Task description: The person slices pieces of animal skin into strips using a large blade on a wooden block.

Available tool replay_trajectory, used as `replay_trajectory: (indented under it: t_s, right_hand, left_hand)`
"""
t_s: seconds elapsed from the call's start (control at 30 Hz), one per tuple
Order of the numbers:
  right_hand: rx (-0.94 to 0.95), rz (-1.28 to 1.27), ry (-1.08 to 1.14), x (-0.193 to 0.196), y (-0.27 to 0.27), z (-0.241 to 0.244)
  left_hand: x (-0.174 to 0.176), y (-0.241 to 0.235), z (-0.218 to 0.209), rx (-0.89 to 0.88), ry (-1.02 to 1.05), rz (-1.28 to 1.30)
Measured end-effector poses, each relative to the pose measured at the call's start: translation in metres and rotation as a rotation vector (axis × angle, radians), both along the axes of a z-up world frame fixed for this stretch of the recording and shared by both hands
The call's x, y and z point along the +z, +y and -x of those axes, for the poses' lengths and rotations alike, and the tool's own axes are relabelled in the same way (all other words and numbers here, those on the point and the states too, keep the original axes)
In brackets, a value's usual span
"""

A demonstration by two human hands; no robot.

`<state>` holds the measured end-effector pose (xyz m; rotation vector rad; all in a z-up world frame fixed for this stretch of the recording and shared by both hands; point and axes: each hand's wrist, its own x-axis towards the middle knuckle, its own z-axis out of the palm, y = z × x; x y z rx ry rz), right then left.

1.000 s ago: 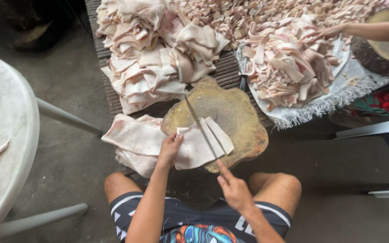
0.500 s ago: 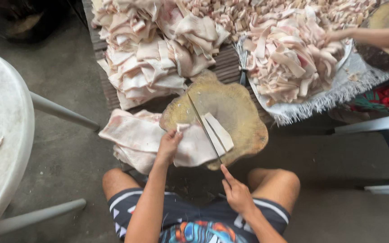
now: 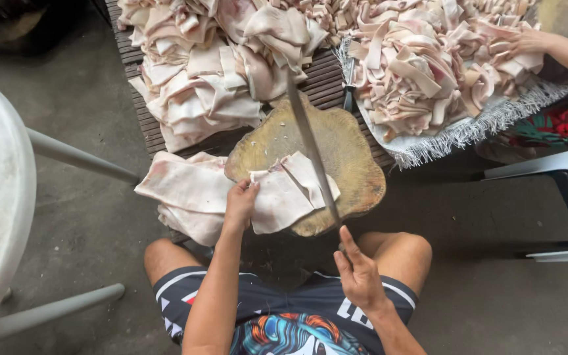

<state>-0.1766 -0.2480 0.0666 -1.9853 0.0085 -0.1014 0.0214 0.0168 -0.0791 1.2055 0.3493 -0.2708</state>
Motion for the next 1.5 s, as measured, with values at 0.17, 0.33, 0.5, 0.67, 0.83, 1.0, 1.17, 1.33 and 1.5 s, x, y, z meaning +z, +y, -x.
replay_trajectory:
  t_s: [0.17,0.33,0.5,0.67,0.83,1.0,1.17,1.33,1.5]
  right_hand:
    - [0.049,0.338,-0.098,-0.022,0.012,-0.012]
    - [-0.012,0.159,0.399,0.012,0.007,-0.017]
    - [0.171,-0.194,-0.199,0.060,-0.015,0.009]
    - [0.252,-0.127,-0.541,0.025,0.010,-0.018]
    - [0.128,0.210,0.193,-0.028,0.025,-0.025]
    - [0.029,0.179,0.331,-0.031,0.002,0.002]
    - [-0.079,0.305,0.248,-0.034,-0.009,-0.022]
    - [-0.110,0.236,0.494,-0.022,-0.017,-0.051]
    - [-0.070,0.014,0.438,0.013,-0.002,-0.035]
  left_hand:
    - [0.007,-0.002,-0.002,0.010,-0.003,-0.070]
    - [0.009,-0.003,0.002,0.019,-0.005,-0.065]
    - [0.016,-0.006,0.012,0.045,-0.020,-0.122]
    - [0.022,-0.005,0.001,0.092,0.022,-0.132]
    - [-0.002,-0.006,-0.003,0.119,-0.036,-0.175]
    - [-0.008,-0.007,0.007,0.245,-0.041,-0.200]
    - [0.045,-0.048,0.017,0.404,0.017,0.295]
    - [0.099,-0.067,0.020,0.391,0.071,0.337]
    - [0.081,-0.031,0.034,0.319,0.154,-0.006]
